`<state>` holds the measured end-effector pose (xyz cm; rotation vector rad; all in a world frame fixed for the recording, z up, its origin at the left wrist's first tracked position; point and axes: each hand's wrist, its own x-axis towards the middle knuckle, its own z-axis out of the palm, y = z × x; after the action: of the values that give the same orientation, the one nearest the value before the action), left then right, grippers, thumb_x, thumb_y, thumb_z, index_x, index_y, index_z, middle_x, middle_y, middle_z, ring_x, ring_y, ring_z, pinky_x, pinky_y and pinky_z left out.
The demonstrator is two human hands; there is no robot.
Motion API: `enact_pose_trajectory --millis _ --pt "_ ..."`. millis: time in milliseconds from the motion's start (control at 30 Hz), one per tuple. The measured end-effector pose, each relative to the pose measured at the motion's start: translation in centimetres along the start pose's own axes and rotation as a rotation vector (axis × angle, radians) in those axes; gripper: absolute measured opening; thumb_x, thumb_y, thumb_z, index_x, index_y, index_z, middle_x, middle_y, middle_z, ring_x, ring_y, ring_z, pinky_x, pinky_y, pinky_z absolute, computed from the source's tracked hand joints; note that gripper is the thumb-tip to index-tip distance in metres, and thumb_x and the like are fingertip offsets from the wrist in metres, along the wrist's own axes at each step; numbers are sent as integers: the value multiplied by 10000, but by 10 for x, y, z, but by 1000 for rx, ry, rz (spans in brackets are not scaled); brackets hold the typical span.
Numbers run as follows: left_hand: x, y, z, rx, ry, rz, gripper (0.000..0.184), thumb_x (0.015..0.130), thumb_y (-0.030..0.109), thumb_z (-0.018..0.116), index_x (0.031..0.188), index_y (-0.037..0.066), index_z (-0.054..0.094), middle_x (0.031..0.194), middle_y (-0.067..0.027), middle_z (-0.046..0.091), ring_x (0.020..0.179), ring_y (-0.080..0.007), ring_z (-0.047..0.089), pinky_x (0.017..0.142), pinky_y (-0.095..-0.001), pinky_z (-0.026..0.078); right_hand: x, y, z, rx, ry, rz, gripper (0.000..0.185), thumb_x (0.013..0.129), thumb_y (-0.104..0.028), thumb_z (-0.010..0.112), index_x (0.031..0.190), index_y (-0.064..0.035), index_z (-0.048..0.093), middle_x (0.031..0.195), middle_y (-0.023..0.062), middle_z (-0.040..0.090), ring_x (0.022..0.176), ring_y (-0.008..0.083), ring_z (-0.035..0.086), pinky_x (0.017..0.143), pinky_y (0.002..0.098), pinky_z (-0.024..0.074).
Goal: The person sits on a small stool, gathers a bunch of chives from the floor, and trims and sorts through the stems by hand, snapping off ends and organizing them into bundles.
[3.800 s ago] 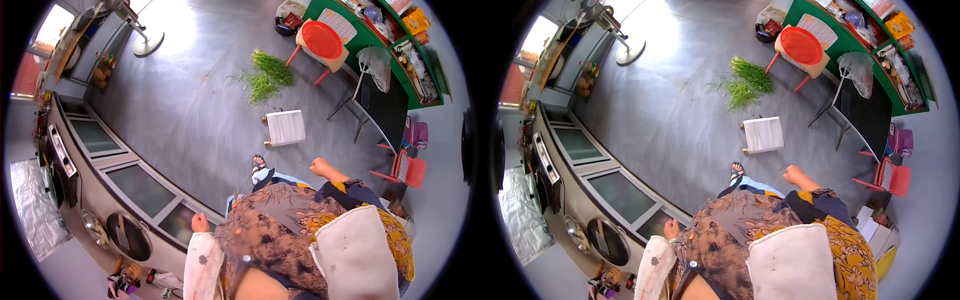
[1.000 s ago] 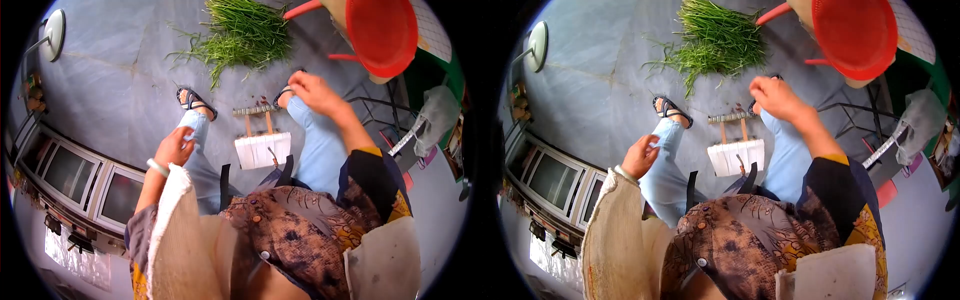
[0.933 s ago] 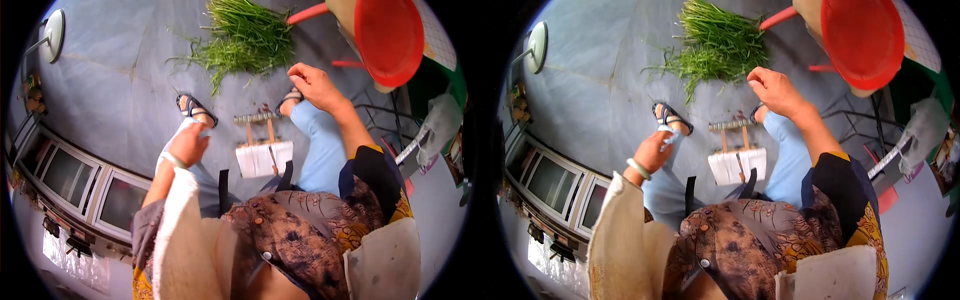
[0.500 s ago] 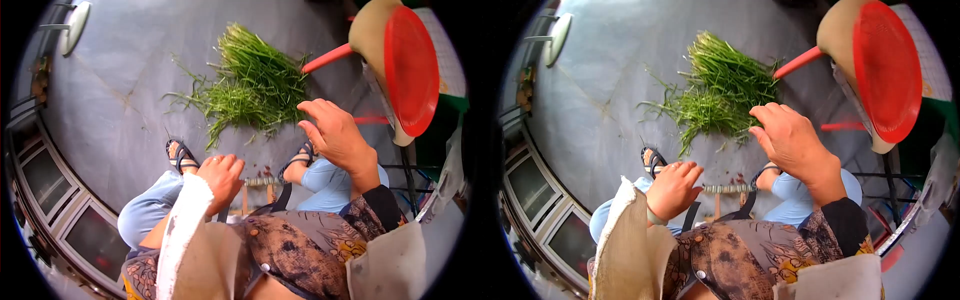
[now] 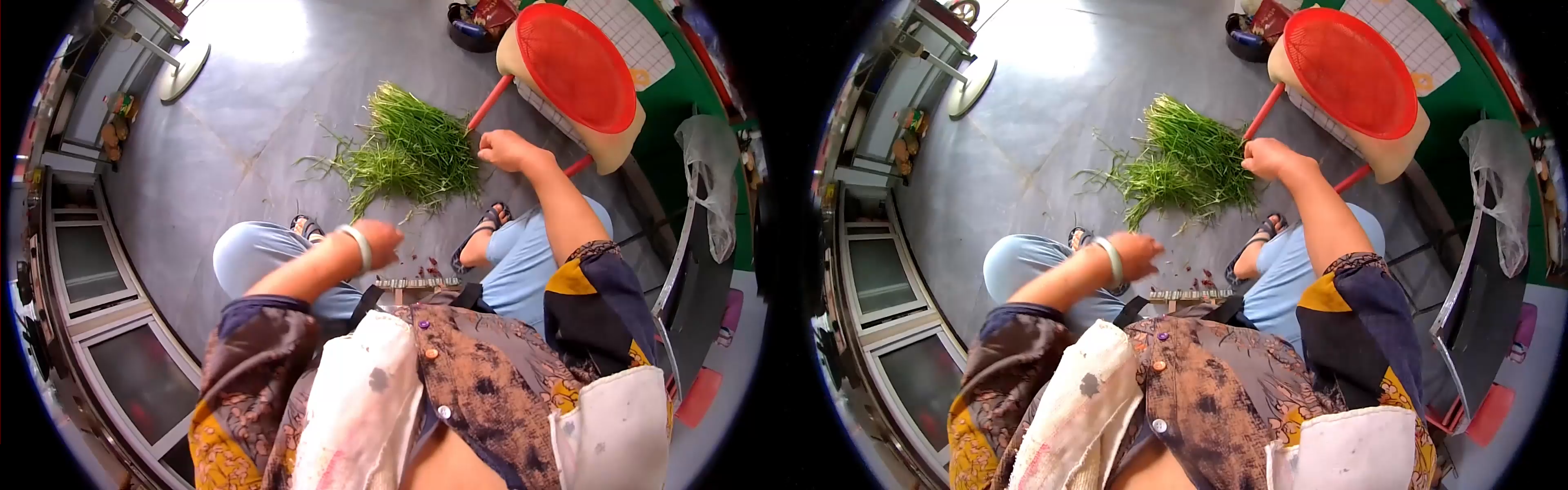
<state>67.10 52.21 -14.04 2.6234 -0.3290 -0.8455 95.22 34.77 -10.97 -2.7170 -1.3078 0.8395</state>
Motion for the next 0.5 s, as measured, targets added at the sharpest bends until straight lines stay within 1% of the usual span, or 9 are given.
enact_pose_trajectory --millis 33,100,167,267,300,333,367,433,500 --pt "-12 -4 -21 -3 -35 -103 341 857 316 608 1077 58 573 1040 -179 621 980 -356 614 852 -434 496 2 1 10 15 -21 20 261 856 -250 618 1033 -60 647 1014 167 665 987 322 621 826 403 490" --pt "-17 -29 -55 3 149 -193 369 866 308 601 1135 57 567 1056 -193 619 992 -365 606 864 -432 491 19 3 20 46 -54 56 257 856 -237 627 1025 -43 642 1001 164 669 979 307 626 822 385 489" --pt "-26 -62 -77 -60 437 -166 385 871 286 597 1182 62 558 1084 -192 609 994 -372 596 859 -435 486 44 4 29 22 -77 37 270 850 -271 631 1031 -73 656 1033 156 667 1016 320 618 847 406 492" --pt "-28 -93 -93 -165 612 -207 397 869 246 602 1211 54 540 1120 -180 595 1018 -370 580 864 -432 477 91 0 39 -54 -137 97 310 866 -283 617 1120 -106 607 1138 150 632 1094 329 580 918 419 458" --pt "-24 -103 -90 -190 664 -218 395 866 237 606 1209 53 539 1127 -178 593 1023 -367 578 866 -431 475 109 -1 42 -34 -150 99 369 871 -298 617 1170 -87 569 1164 162 617 1107 327 574 935 416 450" --pt "-21 -107 -90 -196 606 -308 413 847 211 632 1214 51 532 1112 -169 597 1009 -360 584 860 -423 477 131 -1 46 -17 -138 92 418 869 -305 622 1208 -77 532 1212 167 585 1144 329 548 955 416 438" --pt "-18 -110 -89 -91 474 -382 442 821 200 661 1212 39 528 1089 -165 600 975 -353 589 841 -421 480 152 0 51 -4 -130 85 469 868 -312 627 1246 -67 495 1261 173 553 1180 331 522 976 416 426" --pt "-17 -118 -91 -140 389 -307 469 800 194 675 1210 26 522 1079 -166 596 943 -356 589 819 -428 481 207 10 72 -5 -53 46 603 850 -332 652 1327 -56 408 1338 177 479 1244 337 459 1015 420 394" --pt "-17 -125 -91 -291 442 -287 472 787 184 679 1201 17 524 1086 -160 593 940 -357 585 824 -417 475 254 17 87 8 -2 48 758 817 -367 687 1396 -48 317 1401 178 407 1296 343 398 1050 425 360"
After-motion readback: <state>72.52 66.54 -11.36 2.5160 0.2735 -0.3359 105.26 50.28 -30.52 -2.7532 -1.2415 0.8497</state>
